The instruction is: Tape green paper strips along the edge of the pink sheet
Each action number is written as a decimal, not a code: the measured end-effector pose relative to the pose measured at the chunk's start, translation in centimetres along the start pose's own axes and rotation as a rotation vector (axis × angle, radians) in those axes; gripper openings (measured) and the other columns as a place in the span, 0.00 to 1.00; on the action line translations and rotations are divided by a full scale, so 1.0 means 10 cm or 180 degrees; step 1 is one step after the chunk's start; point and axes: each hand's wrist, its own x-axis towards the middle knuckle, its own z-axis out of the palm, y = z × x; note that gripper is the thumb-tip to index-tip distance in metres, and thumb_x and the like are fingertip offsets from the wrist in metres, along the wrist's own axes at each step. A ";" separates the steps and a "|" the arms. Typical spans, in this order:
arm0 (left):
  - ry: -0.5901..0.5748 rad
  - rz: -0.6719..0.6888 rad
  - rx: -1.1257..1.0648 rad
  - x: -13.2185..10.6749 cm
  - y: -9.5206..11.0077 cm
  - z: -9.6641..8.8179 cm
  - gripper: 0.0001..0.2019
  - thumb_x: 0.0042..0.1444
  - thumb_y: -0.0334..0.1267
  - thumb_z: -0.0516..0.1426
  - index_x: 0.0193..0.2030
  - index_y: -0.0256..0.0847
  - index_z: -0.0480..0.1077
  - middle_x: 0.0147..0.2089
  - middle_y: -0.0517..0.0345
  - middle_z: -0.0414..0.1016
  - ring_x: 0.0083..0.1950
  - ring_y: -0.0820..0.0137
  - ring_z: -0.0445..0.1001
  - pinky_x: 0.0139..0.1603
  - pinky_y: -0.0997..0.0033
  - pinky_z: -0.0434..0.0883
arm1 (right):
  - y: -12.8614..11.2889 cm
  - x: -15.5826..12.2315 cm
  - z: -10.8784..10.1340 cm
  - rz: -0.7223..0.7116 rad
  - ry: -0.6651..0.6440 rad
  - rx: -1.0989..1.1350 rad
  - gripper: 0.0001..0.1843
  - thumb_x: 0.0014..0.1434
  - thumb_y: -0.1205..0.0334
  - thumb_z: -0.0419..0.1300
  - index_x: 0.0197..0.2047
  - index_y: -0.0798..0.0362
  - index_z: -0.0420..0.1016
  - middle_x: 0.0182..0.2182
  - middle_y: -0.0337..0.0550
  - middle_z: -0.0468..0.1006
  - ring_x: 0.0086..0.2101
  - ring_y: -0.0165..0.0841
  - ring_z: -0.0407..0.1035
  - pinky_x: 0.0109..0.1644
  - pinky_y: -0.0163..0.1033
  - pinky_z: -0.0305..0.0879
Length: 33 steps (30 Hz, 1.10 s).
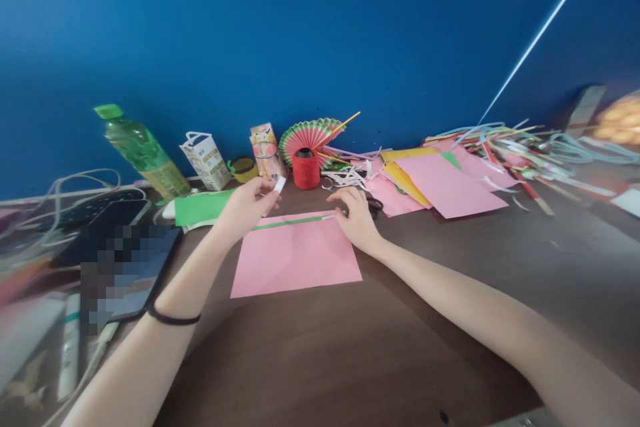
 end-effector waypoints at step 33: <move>-0.1522 0.0032 -0.1944 -0.16 0.15 0.37 0.29 0.46 0.30 0.57 0.57 0.37 0.58 0.46 0.47 0.74 0.42 0.65 0.75 0.49 0.60 0.67 | -0.12 -0.08 -0.03 -0.1255 -0.0486 0.0366 0.32 0.52 0.73 0.47 0.61 0.50 0.51 0.56 0.51 0.59 0.57 0.40 0.53 0.59 0.52 0.53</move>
